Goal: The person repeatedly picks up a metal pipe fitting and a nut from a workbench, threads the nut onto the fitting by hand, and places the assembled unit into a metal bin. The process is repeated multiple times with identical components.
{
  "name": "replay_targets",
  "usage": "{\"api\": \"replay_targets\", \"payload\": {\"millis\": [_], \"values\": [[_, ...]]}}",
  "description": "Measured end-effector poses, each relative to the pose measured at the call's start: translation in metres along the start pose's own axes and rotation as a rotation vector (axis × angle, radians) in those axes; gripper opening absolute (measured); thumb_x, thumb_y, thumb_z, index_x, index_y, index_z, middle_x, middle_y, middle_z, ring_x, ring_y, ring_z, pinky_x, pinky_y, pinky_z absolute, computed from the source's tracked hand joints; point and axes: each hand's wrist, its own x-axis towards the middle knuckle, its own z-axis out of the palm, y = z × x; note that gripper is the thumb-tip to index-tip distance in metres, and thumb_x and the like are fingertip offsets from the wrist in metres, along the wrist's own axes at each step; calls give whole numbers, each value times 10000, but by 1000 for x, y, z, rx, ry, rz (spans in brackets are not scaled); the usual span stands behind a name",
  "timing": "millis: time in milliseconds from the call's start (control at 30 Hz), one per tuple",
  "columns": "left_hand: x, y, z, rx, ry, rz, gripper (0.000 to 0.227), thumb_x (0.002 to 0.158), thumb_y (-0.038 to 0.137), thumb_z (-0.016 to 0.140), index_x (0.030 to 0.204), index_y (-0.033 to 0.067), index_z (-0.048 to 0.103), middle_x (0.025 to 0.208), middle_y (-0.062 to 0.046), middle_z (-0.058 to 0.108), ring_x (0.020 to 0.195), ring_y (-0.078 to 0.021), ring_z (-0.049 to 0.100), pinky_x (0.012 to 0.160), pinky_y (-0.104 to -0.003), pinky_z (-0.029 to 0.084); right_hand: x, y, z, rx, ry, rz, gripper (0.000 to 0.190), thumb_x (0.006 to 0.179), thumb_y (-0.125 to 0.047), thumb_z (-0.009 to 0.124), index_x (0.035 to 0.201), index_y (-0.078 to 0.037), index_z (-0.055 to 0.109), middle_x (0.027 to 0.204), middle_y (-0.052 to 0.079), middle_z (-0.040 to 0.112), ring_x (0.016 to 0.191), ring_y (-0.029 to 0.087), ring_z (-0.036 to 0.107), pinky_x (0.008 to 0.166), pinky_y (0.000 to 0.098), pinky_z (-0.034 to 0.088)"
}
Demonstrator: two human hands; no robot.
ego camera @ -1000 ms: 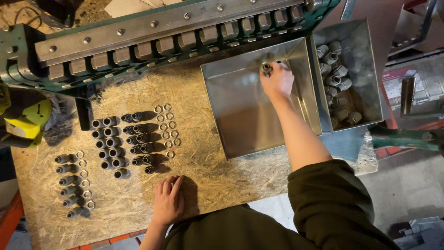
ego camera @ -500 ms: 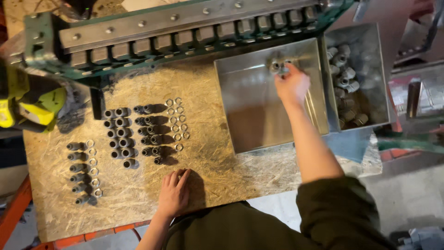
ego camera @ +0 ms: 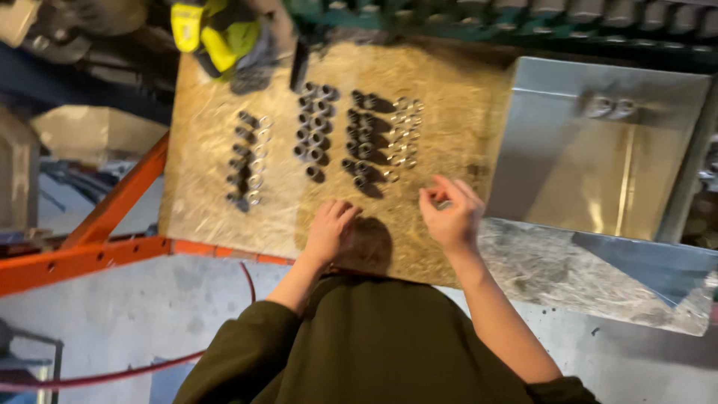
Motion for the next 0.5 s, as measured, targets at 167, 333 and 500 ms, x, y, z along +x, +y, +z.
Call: {"api": "replay_targets", "payload": {"millis": [167, 333, 500], "values": [[18, -18, -17, -96, 198, -109, 371, 792, 170, 814, 1162, 201, 809, 979, -58, 694, 904, -334, 749, 844, -472, 628, -31, 1, 67, 17, -229, -56, 396, 767, -86, 1027, 1146, -113, 915, 805, 4, 780, 801, 252, 810, 752, 375, 676], [42, -10, -55, -20, 270, -359, 471, 771, 233, 863, 1224, 180, 744, 1052, -93, 690, 929, -393, 788, 812, -522, 670, -41, 6, 104, -65, -304, -82, 483, 704, -134, 1035, 1170, -144, 907, 881, 6, 763, 873, 264, 830, 812, 395, 693], [52, -50, -61, -64, 216, -598, 492, 823, 301, 902, 1224, 156, 655, 1121, -99, 610, 923, -452, 780, 804, -606, 675, -48, -6, 105, -131, -298, -85, 453, 707, -158, 1035, 1141, -153, 906, 872, -1, 762, 860, 268, 826, 789, 388, 691]]}}
